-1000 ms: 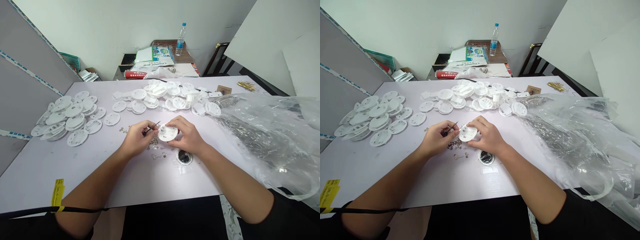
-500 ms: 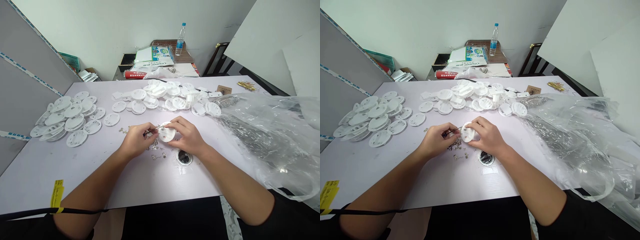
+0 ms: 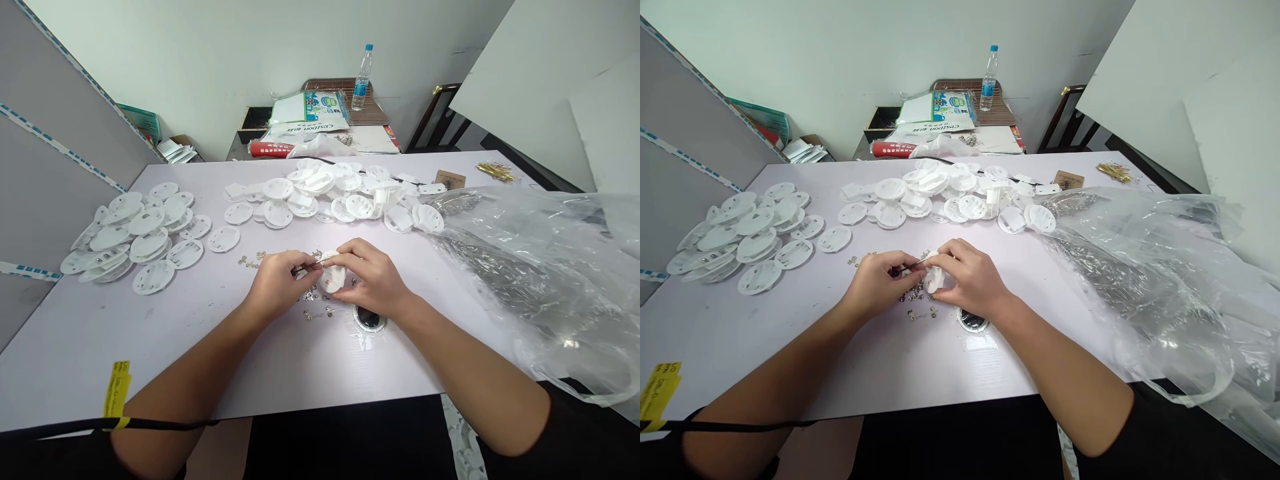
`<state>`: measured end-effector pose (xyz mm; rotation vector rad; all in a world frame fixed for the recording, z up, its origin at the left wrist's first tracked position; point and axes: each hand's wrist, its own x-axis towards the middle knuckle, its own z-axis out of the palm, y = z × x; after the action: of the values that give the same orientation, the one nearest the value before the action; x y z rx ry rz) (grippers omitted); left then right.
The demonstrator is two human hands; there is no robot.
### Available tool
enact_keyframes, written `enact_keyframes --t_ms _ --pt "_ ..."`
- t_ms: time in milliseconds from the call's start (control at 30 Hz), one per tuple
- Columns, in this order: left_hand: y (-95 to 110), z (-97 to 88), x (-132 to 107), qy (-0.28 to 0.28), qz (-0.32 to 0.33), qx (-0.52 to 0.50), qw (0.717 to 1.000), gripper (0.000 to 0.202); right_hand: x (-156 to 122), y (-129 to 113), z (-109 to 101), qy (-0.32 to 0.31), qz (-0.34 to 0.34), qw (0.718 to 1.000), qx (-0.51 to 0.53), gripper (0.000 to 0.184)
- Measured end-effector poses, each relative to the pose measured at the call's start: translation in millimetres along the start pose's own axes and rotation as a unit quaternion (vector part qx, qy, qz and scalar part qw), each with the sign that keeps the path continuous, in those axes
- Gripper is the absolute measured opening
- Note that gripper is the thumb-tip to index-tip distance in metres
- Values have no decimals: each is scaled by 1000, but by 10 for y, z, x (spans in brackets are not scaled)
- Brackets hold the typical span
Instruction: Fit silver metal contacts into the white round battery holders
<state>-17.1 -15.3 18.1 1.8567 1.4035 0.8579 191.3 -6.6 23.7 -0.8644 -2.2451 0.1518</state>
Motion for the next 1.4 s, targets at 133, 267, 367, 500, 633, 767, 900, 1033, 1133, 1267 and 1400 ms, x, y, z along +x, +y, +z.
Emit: enact_keyframes --t_ms 133,267,367,500,633,767,900,1033,1133,1267,1400 --pt "-27 11 16 -12 19 -1 1000 12 -8 8 1 2 9 1000 21 34" --pt "-63 10 18 -10 52 5 999 12 -13 15 -11 12 23 998 49 38" --pt "-65 8 9 3 59 -10 998 13 -10 6 -19 13 26 998 60 38" --pt "-31 2 -1 10 -6 -52 999 20 -4 -12 -17 18 22 998 52 34" --pt "-11 -11 6 -16 -60 -82 995 22 -5 -16 -5 23 17 998 49 34" --pt "-38 -34 19 -46 -46 -107 992 21 -13 -6 -11 28 19 998 58 35" --pt "-67 -68 23 -70 -45 -152 985 20 -7 -2 -43 40 25 994 94 39" --pt "-69 -117 33 -111 -50 -250 961 29 11 -5 -74 54 20 991 124 40" --pt "-74 -154 50 -164 -94 -341 921 36 21 -7 -86 52 4 988 145 41" --pt "-107 -161 64 -221 -148 -402 876 37 26 -29 -94 52 -12 983 173 42" --pt "-127 -108 54 -228 -145 -421 866 39 19 -59 -97 61 -7 979 195 41"
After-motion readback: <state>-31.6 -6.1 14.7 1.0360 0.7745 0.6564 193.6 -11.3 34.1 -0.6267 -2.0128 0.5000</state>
